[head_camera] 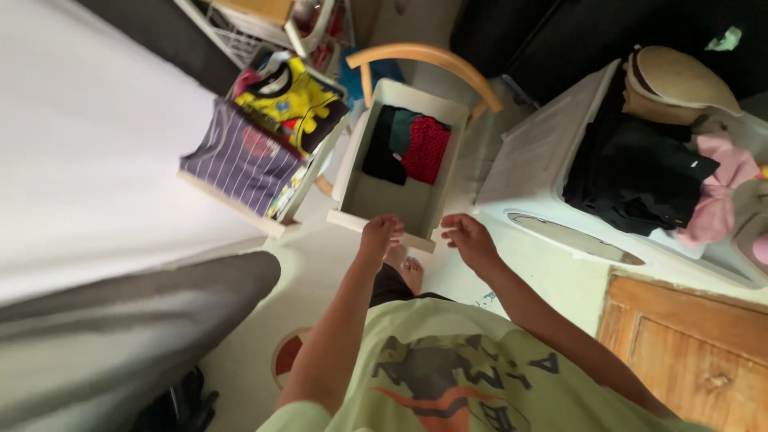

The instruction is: The person repeatedly takes folded shorts from a white drawer, carries them to a nearby folding board, and stacks them. The person handles several pairs of shorts in different colors and patterns, placing them in a neat pile on the board.

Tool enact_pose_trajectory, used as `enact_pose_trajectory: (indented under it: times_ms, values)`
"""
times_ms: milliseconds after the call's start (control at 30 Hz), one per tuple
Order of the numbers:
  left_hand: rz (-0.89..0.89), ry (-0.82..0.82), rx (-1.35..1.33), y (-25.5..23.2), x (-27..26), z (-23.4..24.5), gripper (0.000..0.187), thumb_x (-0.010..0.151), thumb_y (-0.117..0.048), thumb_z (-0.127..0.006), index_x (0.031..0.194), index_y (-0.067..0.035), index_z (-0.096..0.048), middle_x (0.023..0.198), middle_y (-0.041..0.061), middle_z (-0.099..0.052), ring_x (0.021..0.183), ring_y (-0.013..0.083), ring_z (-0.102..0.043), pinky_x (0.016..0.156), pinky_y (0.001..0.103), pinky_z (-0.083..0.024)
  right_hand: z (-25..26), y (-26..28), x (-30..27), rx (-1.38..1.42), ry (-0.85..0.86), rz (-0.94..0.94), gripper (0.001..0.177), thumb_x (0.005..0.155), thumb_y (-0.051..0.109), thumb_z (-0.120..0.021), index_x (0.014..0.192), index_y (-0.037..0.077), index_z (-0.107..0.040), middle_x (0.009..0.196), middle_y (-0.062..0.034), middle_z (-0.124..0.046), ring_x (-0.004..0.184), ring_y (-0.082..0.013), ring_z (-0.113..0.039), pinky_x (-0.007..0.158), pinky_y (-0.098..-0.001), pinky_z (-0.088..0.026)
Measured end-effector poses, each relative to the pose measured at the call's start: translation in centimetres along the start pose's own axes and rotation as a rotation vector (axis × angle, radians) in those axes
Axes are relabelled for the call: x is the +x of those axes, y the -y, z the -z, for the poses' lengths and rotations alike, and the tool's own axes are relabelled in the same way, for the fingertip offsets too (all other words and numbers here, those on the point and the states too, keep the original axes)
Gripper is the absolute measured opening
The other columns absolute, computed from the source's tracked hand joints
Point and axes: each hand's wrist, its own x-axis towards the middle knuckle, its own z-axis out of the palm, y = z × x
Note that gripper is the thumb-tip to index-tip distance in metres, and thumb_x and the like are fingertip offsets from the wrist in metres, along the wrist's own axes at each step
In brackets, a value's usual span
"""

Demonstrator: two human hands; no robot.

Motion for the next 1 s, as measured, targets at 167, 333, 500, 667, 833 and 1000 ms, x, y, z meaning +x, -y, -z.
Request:
enact_pose_trajectory:
  times_ms: [167,333,500,667,833,1000]
  values:
    - [0.154,-0.121,-0.123,0.8,11.2,-0.2,0.020,0.098,-0.020,-0.057,0.101,-0.005,-0.070,0.086,0.007,-0.072,0.073,0.0186,-0.067,0.063,0.034,-0.052,-0.2,-3.3,1.9,0.131,-0.010,0.033,0.026,0.102,0.008,-0.048,0.123,0.003,-0.064,0.118,-0.0064,-0.069,0.097,-0.0176,-0.067,0.081,-0.0331,-0.056]
    - [0.096,-0.015,0.954,2.9,20.9,0.1,0.036,0.101,-0.036,-0.052,0.096,-0.008,-0.075,0.087,0.013,-0.075,0.072,0.0248,-0.070,0.069,0.041,-0.055,0.4,-1.5,2.9,0.151,-0.054,-0.142,0.028,0.098,0.007,-0.053,0.123,0.004,-0.065,0.120,-0.0073,-0.069,0.104,-0.0170,-0.069,0.087,-0.0326,-0.057]
    - [0.346,-0.156,0.944,4.9,27.7,1.2,0.045,0.097,-0.048,-0.060,0.108,-0.006,-0.074,0.112,0.018,-0.072,0.098,0.0341,-0.067,0.083,0.049,-0.054,1.0,-4.1,3.1,0.298,-0.084,-0.245,0.030,0.096,0.006,-0.057,0.124,0.002,-0.065,0.119,-0.0097,-0.070,0.105,-0.0185,-0.067,0.087,-0.0357,-0.056]
    - [0.725,-0.262,0.610,7.1,32.3,0.7,0.067,0.089,-0.055,-0.071,0.121,0.004,-0.073,0.123,0.019,-0.074,0.107,0.0279,-0.070,0.087,0.045,-0.058,3.2,-5.5,4.5,0.182,-0.018,-0.380,0.031,0.095,0.008,-0.056,0.124,0.004,-0.066,0.120,-0.0076,-0.072,0.107,-0.0193,-0.070,0.088,-0.0347,-0.058]
    - [0.656,-0.664,-0.143,8.9,34.0,-0.6,0.089,0.079,-0.040,-0.092,0.146,0.003,-0.052,0.142,0.018,-0.059,0.120,0.0262,-0.063,0.094,0.036,-0.056,5.9,-5.2,7.0,0.128,0.001,-0.443,0.032,0.095,0.009,-0.057,0.124,0.003,-0.067,0.121,-0.0092,-0.073,0.107,-0.0205,-0.071,0.089,-0.0349,-0.058]
    - [0.470,-0.704,-0.279,7.2,32.6,-2.7,0.084,0.081,-0.037,-0.083,0.148,-0.002,-0.046,0.141,0.019,-0.062,0.122,0.0331,-0.064,0.097,0.042,-0.056,8.5,-4.8,8.5,0.087,0.068,-0.468,0.032,0.096,0.009,-0.055,0.125,0.004,-0.067,0.121,-0.0100,-0.073,0.109,-0.0199,-0.070,0.091,-0.0346,-0.058]
